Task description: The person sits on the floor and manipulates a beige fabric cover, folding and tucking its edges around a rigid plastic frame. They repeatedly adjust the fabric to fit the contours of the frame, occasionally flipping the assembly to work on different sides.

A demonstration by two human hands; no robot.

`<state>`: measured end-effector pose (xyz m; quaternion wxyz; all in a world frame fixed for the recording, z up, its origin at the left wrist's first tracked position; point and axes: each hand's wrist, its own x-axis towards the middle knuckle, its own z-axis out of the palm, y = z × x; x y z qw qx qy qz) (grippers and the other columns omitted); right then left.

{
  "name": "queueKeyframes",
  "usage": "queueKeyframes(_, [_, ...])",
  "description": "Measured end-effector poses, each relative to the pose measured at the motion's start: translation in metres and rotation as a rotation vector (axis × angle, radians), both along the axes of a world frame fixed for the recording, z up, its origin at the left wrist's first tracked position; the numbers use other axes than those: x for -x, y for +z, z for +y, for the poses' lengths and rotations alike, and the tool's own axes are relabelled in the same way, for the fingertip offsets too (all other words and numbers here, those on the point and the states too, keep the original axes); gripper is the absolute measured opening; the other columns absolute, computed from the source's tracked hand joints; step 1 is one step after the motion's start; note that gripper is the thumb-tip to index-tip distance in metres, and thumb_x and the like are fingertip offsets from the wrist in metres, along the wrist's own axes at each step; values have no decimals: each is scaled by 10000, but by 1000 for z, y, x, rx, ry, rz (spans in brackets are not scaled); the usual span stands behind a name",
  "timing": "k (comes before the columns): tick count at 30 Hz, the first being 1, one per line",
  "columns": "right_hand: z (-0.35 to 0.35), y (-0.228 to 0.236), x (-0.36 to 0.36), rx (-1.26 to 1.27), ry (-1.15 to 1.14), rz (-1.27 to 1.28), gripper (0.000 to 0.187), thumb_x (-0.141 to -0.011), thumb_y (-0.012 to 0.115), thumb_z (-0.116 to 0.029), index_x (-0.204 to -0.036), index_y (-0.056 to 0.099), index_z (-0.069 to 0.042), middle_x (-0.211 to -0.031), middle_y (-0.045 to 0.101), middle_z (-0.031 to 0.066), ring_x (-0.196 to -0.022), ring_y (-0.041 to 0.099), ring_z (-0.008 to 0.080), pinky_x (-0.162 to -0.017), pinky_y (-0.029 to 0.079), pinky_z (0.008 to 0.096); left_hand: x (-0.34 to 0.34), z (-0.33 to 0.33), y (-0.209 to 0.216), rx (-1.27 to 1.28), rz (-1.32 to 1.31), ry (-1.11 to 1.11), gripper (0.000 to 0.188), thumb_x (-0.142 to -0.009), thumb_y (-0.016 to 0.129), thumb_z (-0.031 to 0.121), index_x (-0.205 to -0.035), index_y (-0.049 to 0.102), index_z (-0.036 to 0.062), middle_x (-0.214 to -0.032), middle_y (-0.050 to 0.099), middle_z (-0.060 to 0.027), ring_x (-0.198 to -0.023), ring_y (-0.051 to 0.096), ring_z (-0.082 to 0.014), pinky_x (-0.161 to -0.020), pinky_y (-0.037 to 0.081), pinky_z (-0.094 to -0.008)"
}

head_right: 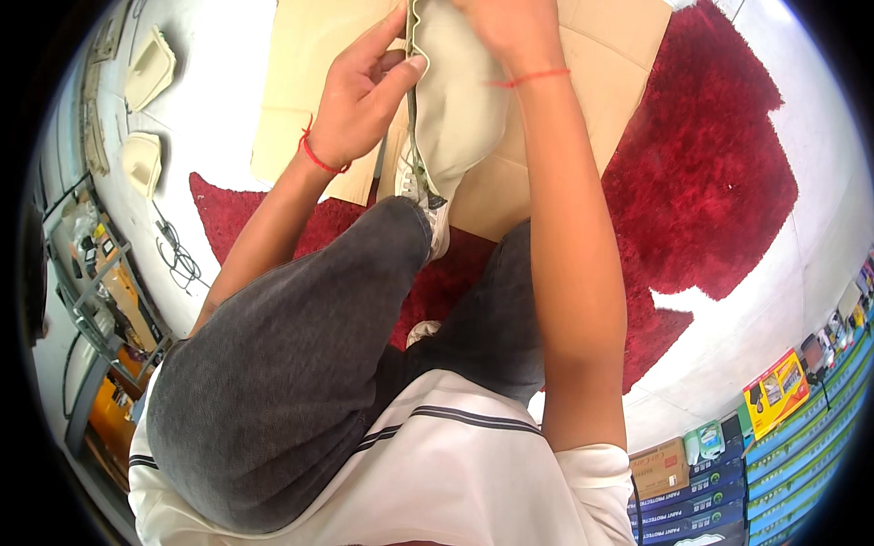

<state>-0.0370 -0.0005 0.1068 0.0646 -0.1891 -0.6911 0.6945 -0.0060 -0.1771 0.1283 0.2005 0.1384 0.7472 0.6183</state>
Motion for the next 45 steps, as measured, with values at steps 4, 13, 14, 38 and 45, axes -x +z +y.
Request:
queueKeyframes(4, [1, -3, -29, -147, 135, 8, 812, -747, 845, -142, -1413, 425, 57, -1294, 568, 202, -1214, 570, 305, -1039, 497, 394, 5, -4, -6, -57, -23, -53, 636, -991, 554, -37, -1593, 354, 4, -1110, 621, -25, -847, 557, -35, -699, 477, -204])
queueKeyframes(13, [7, -21, -68, 347, 146, 46, 978, -784, 809, -38, -1587, 255, 27, -1503, 471, 185, -1389, 457, 270, -1137, 414, 376, 3, -9, -5, -66, -151, -106, 701, -1002, 575, -24, -1632, 270, 28, -1122, 584, -21, -842, 540, -52, -751, 469, -197])
queueKeyframes(14, [11, -22, -67, 478, 124, 29, 987, -792, 800, -20, -1602, 238, 23, -1530, 456, 180, -1407, 443, 261, -1142, 409, 371, 3, -11, -7, -73, -158, -112, 715, -998, 581, -27, -1635, 262, 30, -1121, 577, -25, -849, 543, -58, -761, 472, -202])
queueKeyframes(38, [-28, 11, -78, 309, 128, -57, 1060, -747, 851, -71, -1561, 178, 20, -1488, 431, 240, -1372, 464, 309, -1142, 418, 409, -15, -39, -14, 3, -89, -117, 823, -939, 496, -65, -1657, 102, 10, -1577, 421, -134, -1278, 566, -185, -984, 493, -273])
queueKeyframes(45, [-28, -16, -79, 173, 75, -40, 1035, -716, 882, -111, -1511, 235, 38, -1496, 407, 234, -1375, 451, 303, -1136, 422, 405, -19, -32, -6, 10, -50, -116, 808, -918, 482, -74, -1648, 145, -4, -1541, 456, -138, -1255, 583, -195, -976, 503, -291])
